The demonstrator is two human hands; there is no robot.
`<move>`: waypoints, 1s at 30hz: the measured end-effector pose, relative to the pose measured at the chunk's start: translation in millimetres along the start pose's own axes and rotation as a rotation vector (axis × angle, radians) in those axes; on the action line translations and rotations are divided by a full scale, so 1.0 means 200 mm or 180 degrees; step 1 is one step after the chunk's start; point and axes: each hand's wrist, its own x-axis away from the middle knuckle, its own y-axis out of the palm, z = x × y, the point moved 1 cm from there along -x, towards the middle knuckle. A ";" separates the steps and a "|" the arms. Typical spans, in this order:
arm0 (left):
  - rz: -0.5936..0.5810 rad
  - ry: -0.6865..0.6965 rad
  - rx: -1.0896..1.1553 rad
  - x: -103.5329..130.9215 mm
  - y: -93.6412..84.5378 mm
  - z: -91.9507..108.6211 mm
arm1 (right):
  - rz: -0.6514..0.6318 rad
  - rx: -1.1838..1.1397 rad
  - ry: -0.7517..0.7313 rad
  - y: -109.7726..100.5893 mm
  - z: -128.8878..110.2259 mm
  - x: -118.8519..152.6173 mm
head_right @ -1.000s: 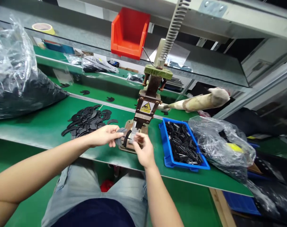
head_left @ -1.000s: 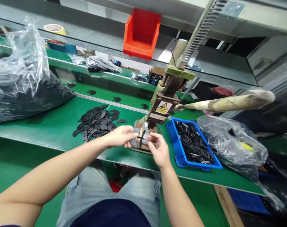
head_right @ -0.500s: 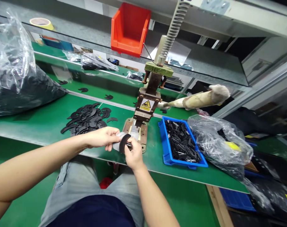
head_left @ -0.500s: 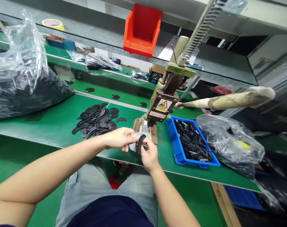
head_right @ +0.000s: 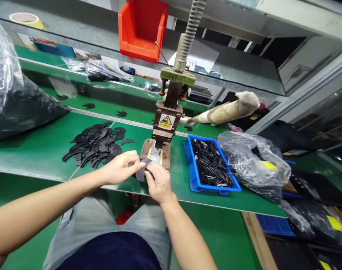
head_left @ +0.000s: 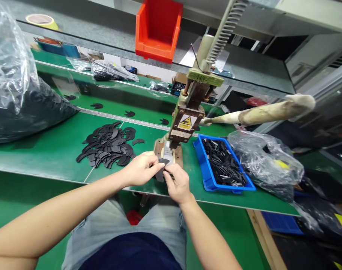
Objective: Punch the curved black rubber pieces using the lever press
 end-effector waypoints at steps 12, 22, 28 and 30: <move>-0.0267 -0.0752 0.2106 -0.01 0.14 -0.05 | -0.0083 -0.0221 0.0463 -0.14 -0.07 0.04; -0.0718 -0.1031 0.2282 0.03 0.22 -0.24 | -0.0727 -0.0349 0.1546 -0.32 -0.07 -0.07; -0.0069 -0.0885 0.1302 0.09 0.26 -0.47 | -0.0427 0.0826 0.1842 -0.66 0.26 -0.36; -0.0056 -0.0840 0.1148 0.10 0.28 -0.49 | -0.0231 0.1385 0.1840 -0.83 0.39 -0.53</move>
